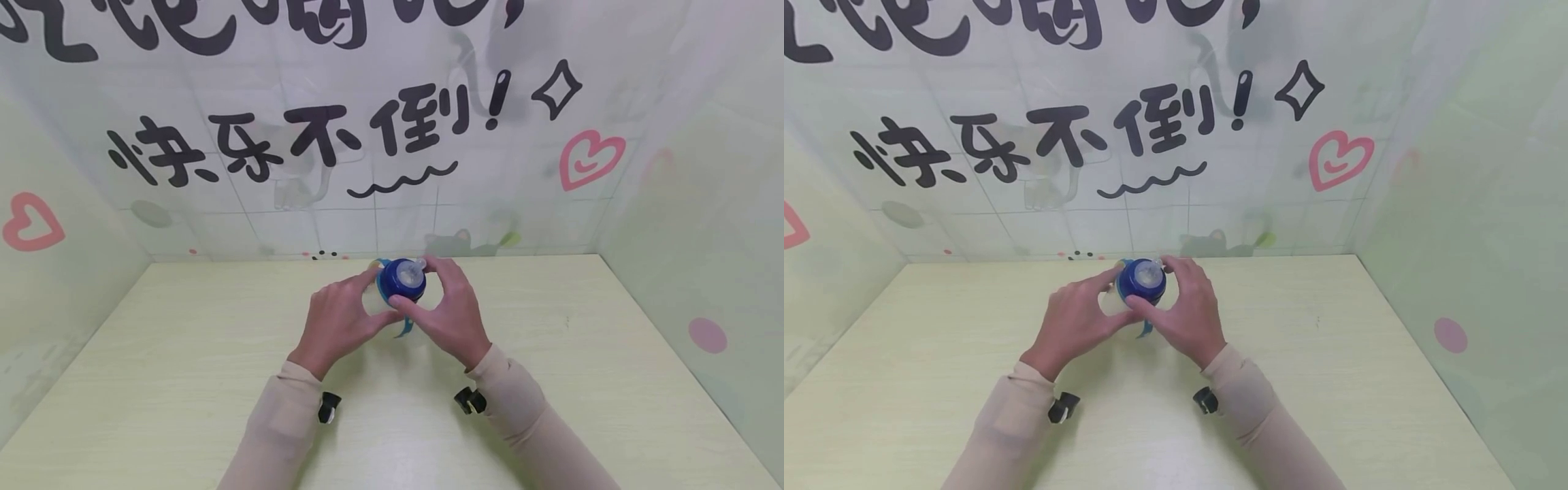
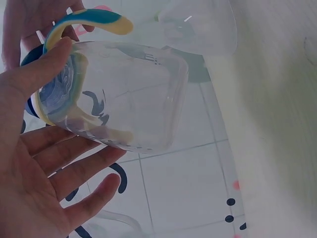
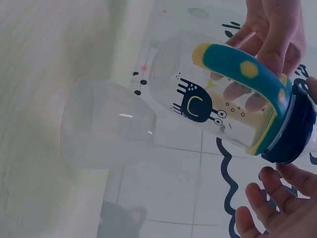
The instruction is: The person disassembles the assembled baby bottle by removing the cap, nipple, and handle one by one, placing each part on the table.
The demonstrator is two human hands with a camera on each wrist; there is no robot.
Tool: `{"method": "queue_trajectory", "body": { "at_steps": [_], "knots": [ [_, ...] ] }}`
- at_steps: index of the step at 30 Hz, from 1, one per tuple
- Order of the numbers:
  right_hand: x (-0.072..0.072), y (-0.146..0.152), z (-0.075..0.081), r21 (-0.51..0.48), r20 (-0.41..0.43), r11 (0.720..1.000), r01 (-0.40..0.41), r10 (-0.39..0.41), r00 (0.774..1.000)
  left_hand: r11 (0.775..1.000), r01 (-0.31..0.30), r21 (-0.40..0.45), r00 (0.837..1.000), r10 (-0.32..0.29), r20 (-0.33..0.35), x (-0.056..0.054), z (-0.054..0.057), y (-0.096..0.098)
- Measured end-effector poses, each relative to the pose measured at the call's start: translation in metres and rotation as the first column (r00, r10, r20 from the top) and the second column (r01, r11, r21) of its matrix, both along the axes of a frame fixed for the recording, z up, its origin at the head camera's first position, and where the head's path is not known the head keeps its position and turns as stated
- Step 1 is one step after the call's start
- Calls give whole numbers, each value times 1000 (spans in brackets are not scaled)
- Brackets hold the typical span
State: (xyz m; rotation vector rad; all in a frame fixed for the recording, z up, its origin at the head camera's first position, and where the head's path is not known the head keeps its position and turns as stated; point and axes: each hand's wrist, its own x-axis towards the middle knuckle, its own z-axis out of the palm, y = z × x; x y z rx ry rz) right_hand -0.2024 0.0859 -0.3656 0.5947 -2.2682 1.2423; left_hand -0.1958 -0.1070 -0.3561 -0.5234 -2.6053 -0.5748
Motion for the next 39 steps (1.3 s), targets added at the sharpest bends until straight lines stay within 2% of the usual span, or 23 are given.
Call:
{"method": "queue_trajectory", "body": {
  "at_steps": [6,13,21,28,39],
  "knots": [
    [1,-5,-6,-8,11,999,43,-43,999,1000,-2,-10,999,2,-36,0,0,1],
    [2,-3,-4,-7,9,1000,20,-20,1000,1000,8,-20,999,-9,-36,-1,2,1],
    [-2,4,-1,-17,-36,995,-98,98,995,999,47,17,999,-48,13,-1,4,0],
    [-4,9,1,-38,-77,972,-233,230,970,993,94,72,994,-97,47,0,3,-3],
    [-3,13,6,-63,-58,937,-343,339,939,980,155,129,985,-162,52,2,5,-4]
  ]
}}
